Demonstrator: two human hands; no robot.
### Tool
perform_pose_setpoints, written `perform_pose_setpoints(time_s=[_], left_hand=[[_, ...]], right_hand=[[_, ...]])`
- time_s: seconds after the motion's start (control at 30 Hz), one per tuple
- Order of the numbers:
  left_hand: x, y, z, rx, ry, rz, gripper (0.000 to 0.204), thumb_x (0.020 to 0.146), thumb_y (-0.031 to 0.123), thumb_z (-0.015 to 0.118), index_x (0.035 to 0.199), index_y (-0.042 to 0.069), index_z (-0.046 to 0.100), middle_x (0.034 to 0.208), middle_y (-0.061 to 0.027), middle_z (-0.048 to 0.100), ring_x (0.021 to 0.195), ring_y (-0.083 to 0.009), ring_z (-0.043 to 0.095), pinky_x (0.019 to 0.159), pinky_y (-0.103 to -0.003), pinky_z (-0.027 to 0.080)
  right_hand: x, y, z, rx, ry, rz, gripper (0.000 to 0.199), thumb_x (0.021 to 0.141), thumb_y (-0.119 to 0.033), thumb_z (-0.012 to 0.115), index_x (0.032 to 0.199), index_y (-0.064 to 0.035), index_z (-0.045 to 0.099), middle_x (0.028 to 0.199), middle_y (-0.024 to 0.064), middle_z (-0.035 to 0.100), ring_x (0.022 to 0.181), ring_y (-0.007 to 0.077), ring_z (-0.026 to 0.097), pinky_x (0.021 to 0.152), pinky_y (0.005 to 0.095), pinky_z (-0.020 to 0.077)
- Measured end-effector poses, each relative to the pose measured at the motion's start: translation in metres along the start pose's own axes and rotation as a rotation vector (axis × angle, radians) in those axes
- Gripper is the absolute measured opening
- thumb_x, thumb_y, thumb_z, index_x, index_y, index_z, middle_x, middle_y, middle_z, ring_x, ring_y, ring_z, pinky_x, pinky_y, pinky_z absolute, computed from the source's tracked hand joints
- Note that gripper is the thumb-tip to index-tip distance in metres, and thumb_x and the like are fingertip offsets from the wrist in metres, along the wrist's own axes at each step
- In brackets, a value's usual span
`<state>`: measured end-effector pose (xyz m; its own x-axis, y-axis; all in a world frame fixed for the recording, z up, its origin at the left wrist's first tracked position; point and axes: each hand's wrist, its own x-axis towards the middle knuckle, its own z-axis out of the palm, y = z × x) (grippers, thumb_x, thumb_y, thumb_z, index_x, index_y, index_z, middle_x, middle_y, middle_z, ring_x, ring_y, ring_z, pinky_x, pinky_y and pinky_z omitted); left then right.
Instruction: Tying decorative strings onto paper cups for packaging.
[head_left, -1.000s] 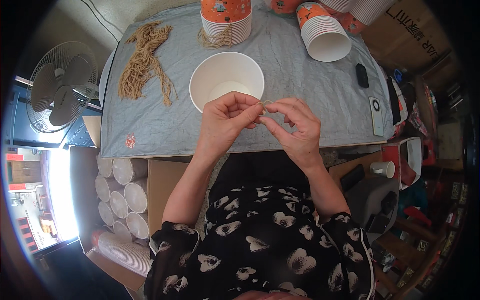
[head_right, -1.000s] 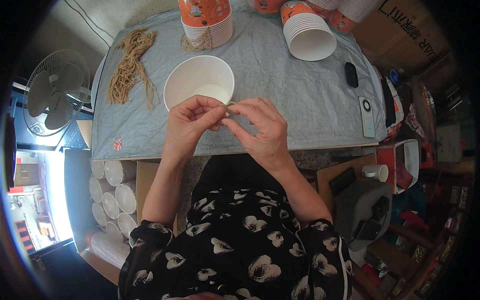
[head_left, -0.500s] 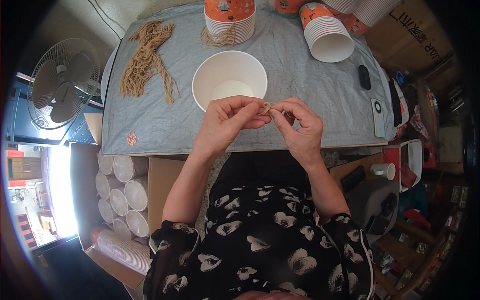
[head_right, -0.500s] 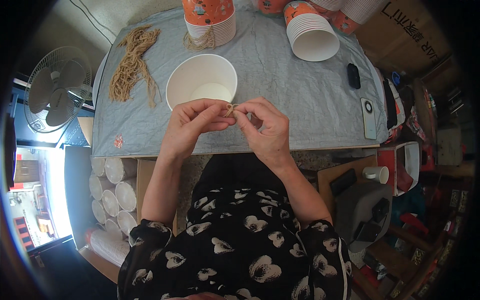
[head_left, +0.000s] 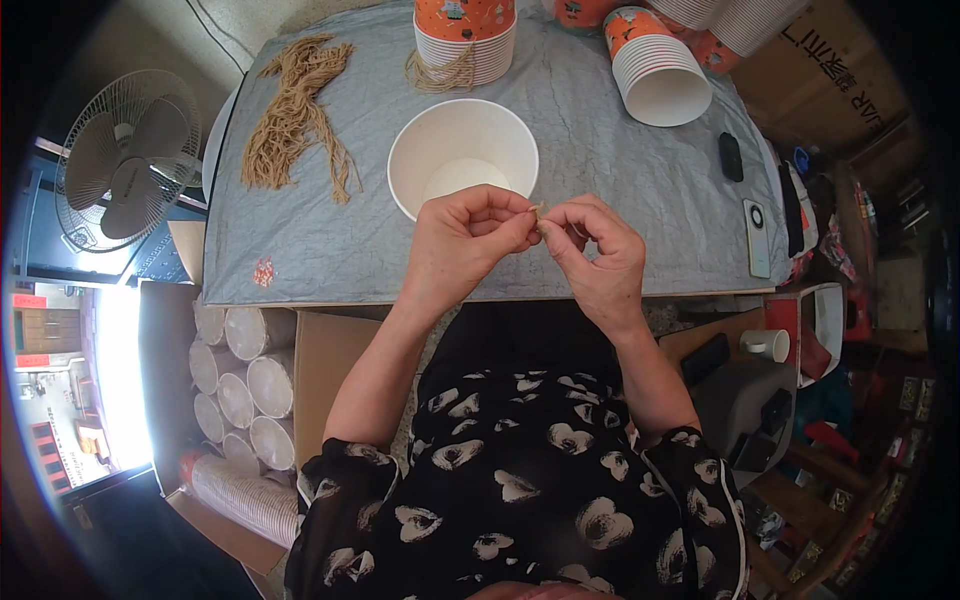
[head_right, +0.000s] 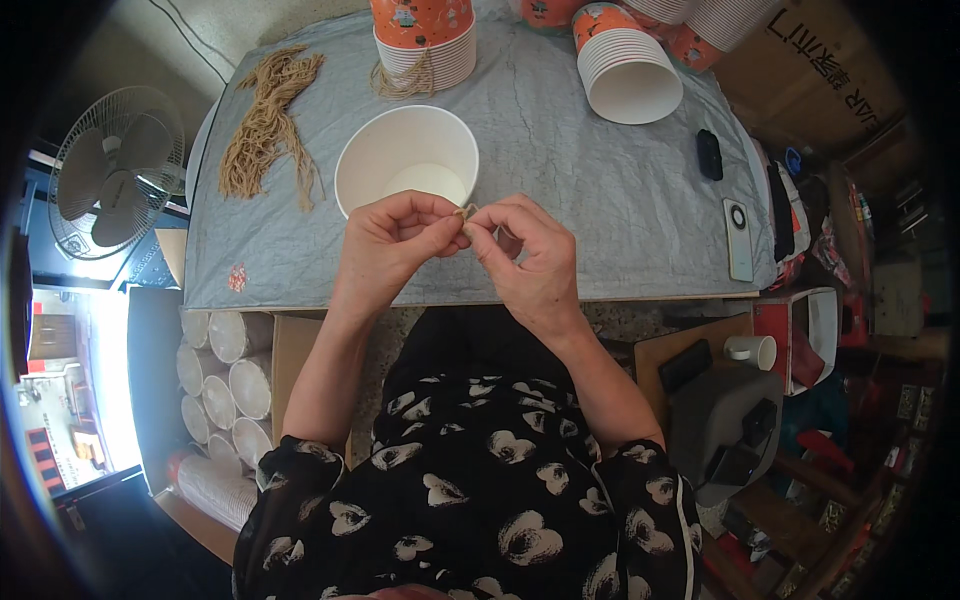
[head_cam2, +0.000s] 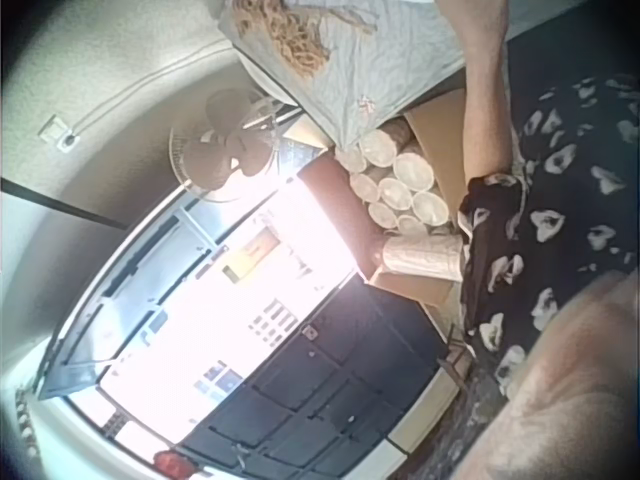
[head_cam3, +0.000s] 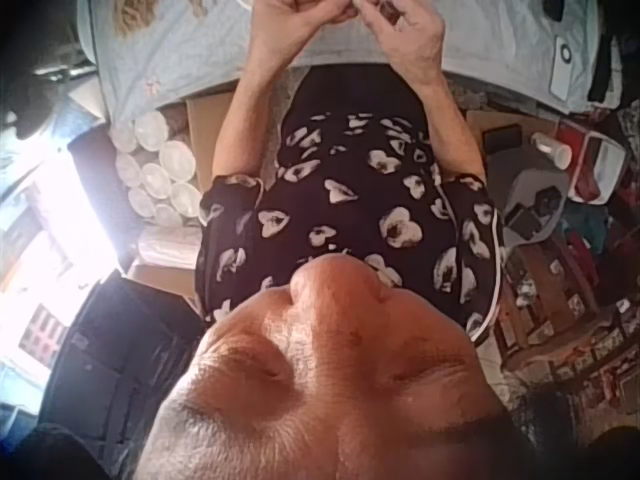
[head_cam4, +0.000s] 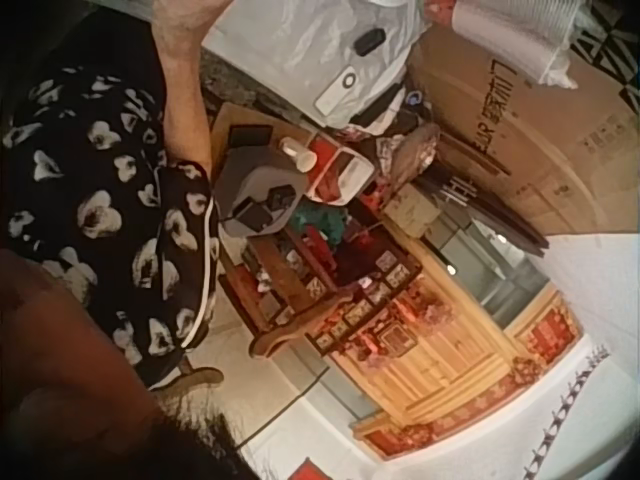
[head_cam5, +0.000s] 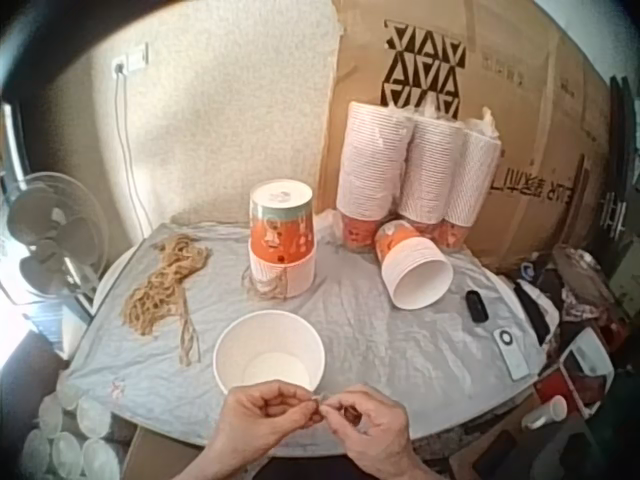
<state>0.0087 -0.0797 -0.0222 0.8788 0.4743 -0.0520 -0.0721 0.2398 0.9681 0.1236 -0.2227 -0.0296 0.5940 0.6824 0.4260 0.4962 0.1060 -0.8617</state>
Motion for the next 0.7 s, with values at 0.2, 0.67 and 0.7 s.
perform_pose_setpoints(time_s=[0.2, 0.67, 0.7], left_hand=[[-0.002, -0.002, 0.006, 0.104, 0.049, 0.084, 0.013, 0.092, 0.001, 0.07, 0.103, -0.006, 0.07, 0.093, -0.0097, 0.074, 0.088, -0.0147, 0.073, 0.08, -0.026, 0.06], [-0.004, -0.004, 0.003, 0.091, -0.001, 0.054, 0.016, 0.093, 0.003, 0.07, 0.105, -0.007, 0.071, 0.094, -0.0103, 0.075, 0.087, -0.0139, 0.073, 0.078, -0.025, 0.059], [-0.005, -0.001, 0.004, 0.077, -0.023, 0.029, 0.016, 0.094, 0.003, 0.069, 0.106, -0.007, 0.07, 0.094, -0.0095, 0.074, 0.087, -0.0135, 0.072, 0.078, -0.025, 0.059]], right_hand=[[0.0, 0.0, -0.001, 0.274, -0.048, 0.234, 0.006, 0.094, -0.003, 0.069, 0.095, 0.0029, 0.069, 0.089, 0.0025, 0.068, 0.073, 0.0056, 0.059, 0.064, 0.0214, 0.0476], [-0.003, 0.011, -0.001, 0.582, -0.039, 0.46, 0.016, 0.095, -0.014, 0.071, 0.098, 0.0013, 0.069, 0.075, 0.0018, 0.063, 0.056, 0.0048, 0.048, 0.049, 0.0202, 0.0362], [-0.002, 0.013, -0.004, 0.629, -0.041, 0.511, 0.017, 0.096, -0.017, 0.069, 0.098, -0.0001, 0.069, 0.073, -0.0001, 0.062, 0.055, 0.0031, 0.046, 0.048, 0.0194, 0.0333]])
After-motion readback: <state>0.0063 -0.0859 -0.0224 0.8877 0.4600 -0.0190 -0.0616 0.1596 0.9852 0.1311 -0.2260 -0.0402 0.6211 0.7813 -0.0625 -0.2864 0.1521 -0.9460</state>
